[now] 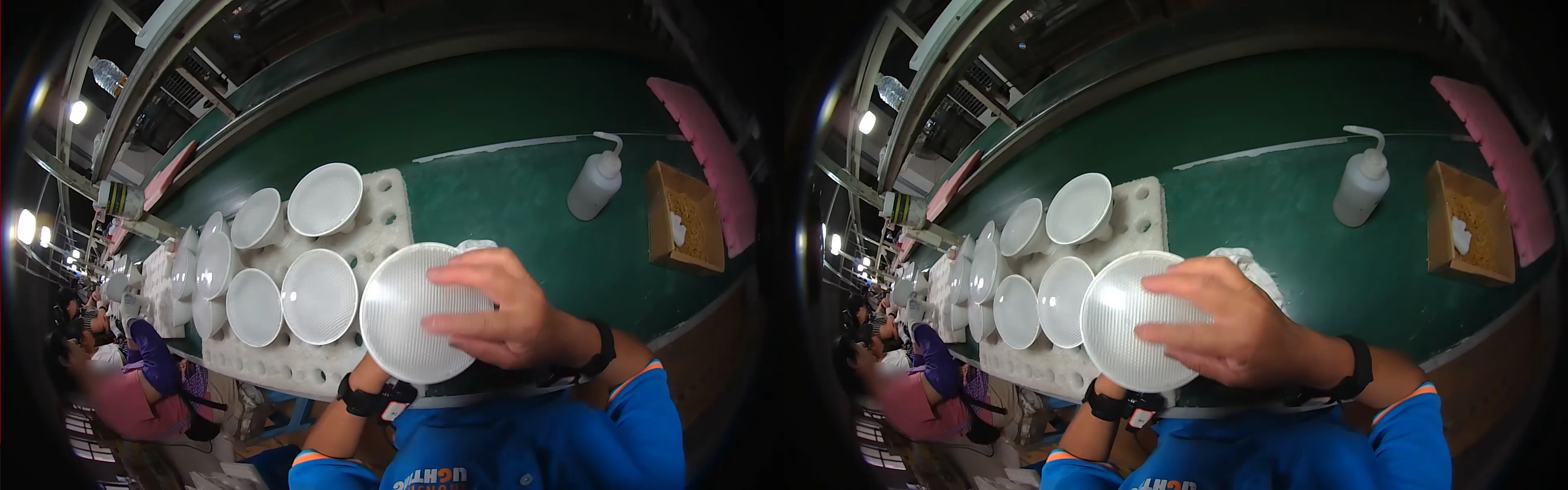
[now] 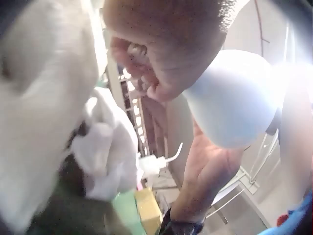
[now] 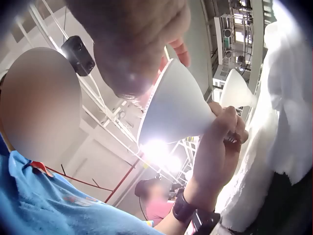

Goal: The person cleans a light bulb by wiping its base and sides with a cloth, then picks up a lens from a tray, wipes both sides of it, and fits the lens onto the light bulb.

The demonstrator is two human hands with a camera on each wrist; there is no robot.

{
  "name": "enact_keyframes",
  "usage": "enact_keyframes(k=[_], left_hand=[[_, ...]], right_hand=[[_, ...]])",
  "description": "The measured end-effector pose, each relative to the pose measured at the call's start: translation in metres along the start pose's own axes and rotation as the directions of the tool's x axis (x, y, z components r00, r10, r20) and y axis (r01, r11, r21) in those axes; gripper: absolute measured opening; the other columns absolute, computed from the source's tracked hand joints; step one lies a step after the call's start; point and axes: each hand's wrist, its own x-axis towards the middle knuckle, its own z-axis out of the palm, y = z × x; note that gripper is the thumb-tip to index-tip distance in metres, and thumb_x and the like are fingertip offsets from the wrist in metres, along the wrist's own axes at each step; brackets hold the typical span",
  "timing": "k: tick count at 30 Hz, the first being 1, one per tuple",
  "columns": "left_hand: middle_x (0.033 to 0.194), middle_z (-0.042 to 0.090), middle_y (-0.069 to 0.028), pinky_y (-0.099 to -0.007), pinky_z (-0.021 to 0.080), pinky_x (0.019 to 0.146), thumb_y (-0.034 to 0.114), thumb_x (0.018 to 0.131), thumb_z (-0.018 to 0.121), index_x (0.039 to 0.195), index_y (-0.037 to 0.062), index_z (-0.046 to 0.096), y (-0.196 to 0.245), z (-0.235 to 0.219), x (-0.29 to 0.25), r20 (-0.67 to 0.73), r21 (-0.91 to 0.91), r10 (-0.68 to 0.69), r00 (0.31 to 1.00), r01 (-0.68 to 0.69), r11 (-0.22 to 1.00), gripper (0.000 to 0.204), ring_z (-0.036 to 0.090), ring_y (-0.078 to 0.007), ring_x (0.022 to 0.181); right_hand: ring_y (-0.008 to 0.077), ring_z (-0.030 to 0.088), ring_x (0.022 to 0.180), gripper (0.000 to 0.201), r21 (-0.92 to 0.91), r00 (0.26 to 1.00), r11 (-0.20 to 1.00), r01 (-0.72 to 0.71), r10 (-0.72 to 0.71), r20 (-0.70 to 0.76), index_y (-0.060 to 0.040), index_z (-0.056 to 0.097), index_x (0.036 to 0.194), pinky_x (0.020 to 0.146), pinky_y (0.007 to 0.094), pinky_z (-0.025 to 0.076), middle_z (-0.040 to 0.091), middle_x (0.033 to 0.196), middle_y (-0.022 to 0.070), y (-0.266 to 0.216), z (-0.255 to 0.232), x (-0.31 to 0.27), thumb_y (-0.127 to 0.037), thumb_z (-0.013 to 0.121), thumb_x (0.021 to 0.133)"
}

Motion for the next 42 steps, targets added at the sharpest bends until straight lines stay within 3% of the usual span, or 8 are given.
enact_keyframes(k=[2, 6, 10, 16, 29, 38, 41, 42], left_hand=[[0.137, 0.044, -0.0135, -0.0397, 0.042, 0.103, 0.021, 0.092, 0.057, 0.139, 0.0042, 0.033, -0.002, 0.006, 0.024, 0.034, -0.019, -0.013, 0.999, 0.014, 1.000, 0.055, 0.045, -0.0243, 0.125], [0.140, 0.041, -0.0137, -0.0383, 0.041, 0.104, 0.020, 0.095, 0.054, 0.142, 0.0062, 0.029, -0.018, 0.009, 0.046, 0.077, -0.395, -0.108, 0.991, 0.130, 0.909, 0.055, 0.043, -0.0253, 0.127], [0.139, 0.042, -0.0138, -0.0382, 0.042, 0.103, 0.020, 0.094, 0.054, 0.141, 0.0059, 0.030, -0.031, 0.001, 0.042, -0.042, -0.485, -0.086, 0.995, 0.055, 0.873, 0.055, 0.044, -0.0251, 0.127], [0.138, 0.043, -0.0139, -0.0381, 0.043, 0.102, 0.020, 0.094, 0.055, 0.140, 0.0054, 0.032, -0.043, -0.006, 0.033, -0.147, -0.531, -0.081, 0.986, -0.010, 0.847, 0.054, 0.045, -0.0247, 0.126], [0.136, 0.046, -0.0141, -0.0378, 0.044, 0.100, 0.020, 0.092, 0.057, 0.138, 0.0044, 0.036, -0.054, -0.014, 0.034, -0.113, -0.509, -0.084, 0.990, 0.015, 0.860, 0.053, 0.047, -0.0239, 0.123], [0.134, 0.048, -0.0143, -0.0377, 0.045, 0.099, 0.021, 0.092, 0.058, 0.137, 0.0037, 0.038, -0.062, -0.015, 0.033, -0.098, -0.507, -0.090, 0.991, 0.028, 0.862, 0.052, 0.049, -0.0233, 0.122], [0.133, 0.049, -0.0143, -0.0376, 0.045, 0.098, 0.021, 0.091, 0.058, 0.136, 0.0035, 0.039, -0.062, -0.017, 0.035, -0.086, -0.513, -0.089, 0.992, 0.033, 0.858, 0.052, 0.050, -0.0231, 0.121], [0.133, 0.049, -0.0144, -0.0376, 0.046, 0.098, 0.021, 0.091, 0.059, 0.136, 0.0034, 0.039, -0.061, -0.018, 0.036, -0.085, -0.513, -0.090, 0.992, 0.033, 0.858, 0.052, 0.050, -0.0231, 0.121]], right_hand=[[0.0332, 0.049, 0.112, 0.051, -0.007, 0.994, 0.994, -0.106, 0.106, 0.000, -0.0052, 0.061, 0.116, 0.095, 0.0418, 0.042, 0.051, 0.125, 0.0155, 0.012, -0.007, -0.001, -0.014, 0.075, 0.068], [0.0355, 0.035, 0.125, 0.092, 0.045, 0.879, 0.878, -0.477, 0.476, 0.020, -0.0030, 0.036, 0.137, 0.104, 0.0434, 0.032, 0.032, 0.139, 0.0202, 0.008, -0.002, -0.001, -0.023, 0.082, 0.060], [0.0360, 0.038, 0.120, 0.087, 0.063, 0.896, 0.894, -0.444, 0.444, 0.018, 0.0007, 0.034, 0.135, 0.100, 0.0418, 0.037, 0.037, 0.130, 0.0213, 0.013, 0.008, 0.010, -0.026, 0.078, 0.065], [0.0357, 0.044, 0.117, 0.080, 0.071, 0.827, 0.825, -0.561, 0.556, 0.077, -0.0003, 0.039, 0.131, 0.096, 0.0404, 0.041, 0.042, 0.121, 0.0203, 0.013, 0.006, 0.021, -0.025, 0.076, 0.065], [0.0341, 0.044, 0.116, 0.071, 0.256, 0.807, 0.769, -0.586, 0.581, 0.102, -0.0025, 0.044, 0.125, 0.096, 0.0410, 0.039, 0.044, 0.118, 0.0174, 0.020, 0.014, 0.017, -0.025, 0.074, 0.065], [0.0309, 0.044, 0.118, 0.065, 0.149, 0.824, 0.810, -0.567, 0.561, 0.085, -0.0033, 0.043, 0.128, 0.098, 0.0392, 0.039, 0.046, 0.118, 0.0159, 0.013, 0.012, 0.020, -0.023, 0.071, 0.072], [0.0254, 0.044, 0.120, 0.058, 0.574, 0.846, 0.660, -0.485, 0.520, 0.117, -0.0032, 0.040, 0.132, 0.098, 0.0362, 0.039, 0.044, 0.126, 0.0149, 0.026, 0.006, 0.013, -0.017, 0.063, 0.081], [0.0202, 0.047, 0.118, 0.046, 0.800, 0.820, 0.486, -0.353, 0.573, 0.013, -0.0033, 0.044, 0.132, 0.096, 0.0323, 0.040, 0.048, 0.125, 0.0133, 0.029, 0.008, 0.010, -0.009, 0.054, 0.088]])
